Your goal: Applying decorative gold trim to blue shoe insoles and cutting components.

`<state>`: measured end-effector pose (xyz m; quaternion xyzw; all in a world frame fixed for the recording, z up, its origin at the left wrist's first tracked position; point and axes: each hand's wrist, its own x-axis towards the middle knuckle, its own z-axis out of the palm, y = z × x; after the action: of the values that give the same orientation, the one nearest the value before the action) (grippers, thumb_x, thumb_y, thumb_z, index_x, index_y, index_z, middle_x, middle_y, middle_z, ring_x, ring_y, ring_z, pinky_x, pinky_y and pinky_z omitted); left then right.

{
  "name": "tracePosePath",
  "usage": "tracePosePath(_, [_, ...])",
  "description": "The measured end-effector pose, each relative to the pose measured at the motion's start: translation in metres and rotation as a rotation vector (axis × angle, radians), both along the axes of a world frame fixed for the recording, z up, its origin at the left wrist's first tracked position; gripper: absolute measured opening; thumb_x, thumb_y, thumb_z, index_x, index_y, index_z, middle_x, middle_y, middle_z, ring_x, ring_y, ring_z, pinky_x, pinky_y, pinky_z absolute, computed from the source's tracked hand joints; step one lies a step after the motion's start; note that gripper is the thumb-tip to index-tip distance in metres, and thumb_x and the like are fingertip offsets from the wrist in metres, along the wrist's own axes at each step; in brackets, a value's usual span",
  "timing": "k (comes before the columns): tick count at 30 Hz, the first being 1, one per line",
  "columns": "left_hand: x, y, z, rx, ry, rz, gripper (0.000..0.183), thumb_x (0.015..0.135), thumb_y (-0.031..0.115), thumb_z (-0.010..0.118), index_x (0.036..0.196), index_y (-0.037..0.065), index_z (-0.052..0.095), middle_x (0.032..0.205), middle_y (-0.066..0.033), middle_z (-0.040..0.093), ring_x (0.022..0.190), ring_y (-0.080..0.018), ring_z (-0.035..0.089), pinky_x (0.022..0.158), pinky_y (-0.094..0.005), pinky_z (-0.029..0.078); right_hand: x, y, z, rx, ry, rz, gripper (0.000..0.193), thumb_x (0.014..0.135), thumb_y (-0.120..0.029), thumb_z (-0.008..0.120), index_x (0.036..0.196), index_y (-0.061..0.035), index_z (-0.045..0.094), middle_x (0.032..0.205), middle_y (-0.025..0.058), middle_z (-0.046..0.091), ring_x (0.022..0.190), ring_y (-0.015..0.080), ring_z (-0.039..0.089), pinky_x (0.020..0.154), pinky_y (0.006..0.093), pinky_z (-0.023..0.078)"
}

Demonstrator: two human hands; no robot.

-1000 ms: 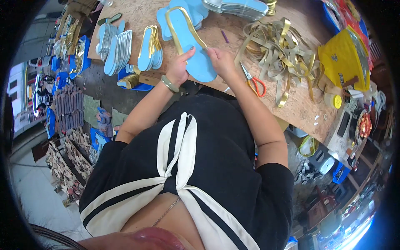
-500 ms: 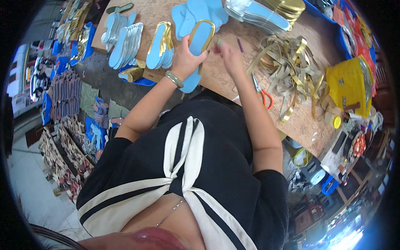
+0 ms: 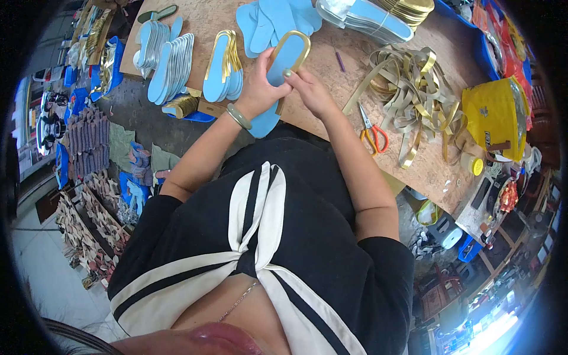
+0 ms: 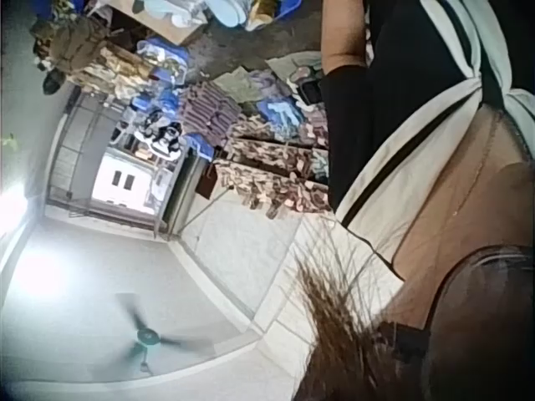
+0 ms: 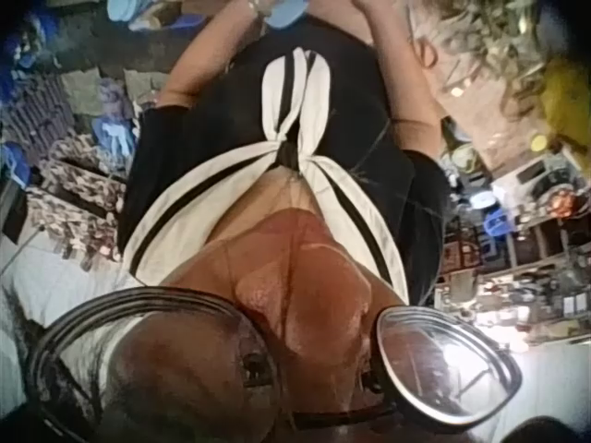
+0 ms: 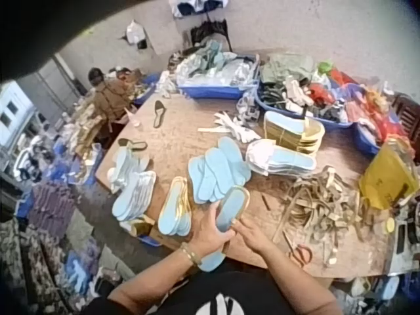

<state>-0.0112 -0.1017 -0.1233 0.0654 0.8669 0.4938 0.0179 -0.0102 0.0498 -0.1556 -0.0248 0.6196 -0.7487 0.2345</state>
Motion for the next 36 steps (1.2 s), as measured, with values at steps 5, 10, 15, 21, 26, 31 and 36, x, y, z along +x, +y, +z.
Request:
tracePosePath(5, [-0.017, -0.021, -0.005, 0.965, -0.868, -0.380, 0.057, 0.084, 0.038, 0.050, 0.126, -0.001, 0.044, 0.112, -0.0158, 0.056, 0.097, -0.0264, 0.059, 0.086, -0.0394, 0.048, -0.035, 0.008, 0.016, -0.620, -0.151, -0.084, 0.084, 0.087, -0.068, 0.033, 0.139, -0.0012, 0.031, 0.133, 0.0196, 0.046, 0.121, 0.0285, 0.048, 0.101, 0.0401, 0.039])
tracePosePath(10, [-0.001, -0.014, 0.012, 1.516, -1.150, -0.420, 0.072, 0.090, 0.054, 0.039, 0.132, -0.005, 0.038, 0.106, -0.0225, 0.056, 0.094, -0.0317, 0.060, 0.086, -0.0531, 0.049, -0.060, -0.012, 0.049, -1.019, -0.266, 0.019, 0.068, 0.091, -0.055, 0.043, 0.132, -0.0018, 0.038, 0.116, 0.0188, 0.053, 0.103, 0.0328, 0.053, 0.091, 0.0476, 0.044])
tracePosePath(15, [0.000, -0.017, 0.009, 1.372, -1.244, -0.557, 0.090, 0.084, 0.067, 0.041, 0.126, -0.013, 0.040, 0.089, -0.0153, 0.053, 0.079, -0.0245, 0.057, 0.079, -0.0428, 0.050, -0.061, -0.020, 0.035, -1.237, -0.287, 0.153, 0.022, 0.094, -0.032, 0.047, 0.087, -0.0110, 0.048, 0.077, 0.0014, 0.034, 0.071, 0.0144, 0.037, 0.069, 0.0290, 0.036])
tracePosePath(21, [-0.002, -0.020, 0.011, 1.419, -1.236, -0.561, 0.073, 0.089, 0.054, 0.042, 0.124, -0.009, 0.043, 0.082, -0.0095, 0.052, 0.073, -0.0192, 0.054, 0.070, -0.0335, 0.048, -0.064, -0.016, 0.004, -1.174, -0.288, 0.096, 0.025, 0.091, -0.032, 0.053, 0.098, -0.0080, 0.054, 0.086, 0.0062, 0.049, 0.083, 0.0192, 0.048, 0.079, 0.0345, 0.042])
tracePosePath(26, [-0.057, -0.096, -0.034, 0.416, -0.881, 0.169, 0.045, 0.080, 0.036, 0.065, 0.108, 0.001, 0.057, 0.083, -0.0066, 0.061, 0.070, -0.0147, 0.058, 0.062, -0.0292, 0.048, -0.030, 0.037, -0.045, -0.232, -0.239, -0.181, 0.038, 0.091, -0.029, 0.055, 0.119, -0.0038, 0.052, 0.111, 0.0108, 0.058, 0.097, 0.0168, 0.058, 0.081, 0.0301, 0.046])
tracePosePath(31, [-0.081, -0.176, -0.073, -0.622, -0.470, 0.530, 0.057, 0.067, 0.040, 0.075, 0.101, -0.003, 0.062, 0.093, -0.0190, 0.067, 0.081, -0.0314, 0.066, 0.069, -0.0408, 0.052, 0.051, 0.108, -0.113, 0.287, -0.377, -0.463, 0.021, 0.089, -0.016, 0.056, 0.105, -0.0027, 0.061, 0.086, 0.0053, 0.066, 0.072, 0.0120, 0.062, 0.063, 0.0240, 0.048])
tracePosePath(36, [-0.077, -0.188, -0.149, -0.756, -0.341, 0.643, 0.083, 0.074, 0.044, 0.069, 0.133, -0.003, 0.035, 0.139, -0.0240, 0.032, 0.133, -0.0365, 0.027, 0.105, -0.0502, 0.028, 0.108, 0.137, -0.148, 0.761, -0.211, -0.499, 0.016, 0.088, -0.014, 0.057, 0.100, -0.0048, 0.064, 0.086, 0.0060, 0.066, 0.068, 0.0140, 0.061, 0.063, 0.0292, 0.048])
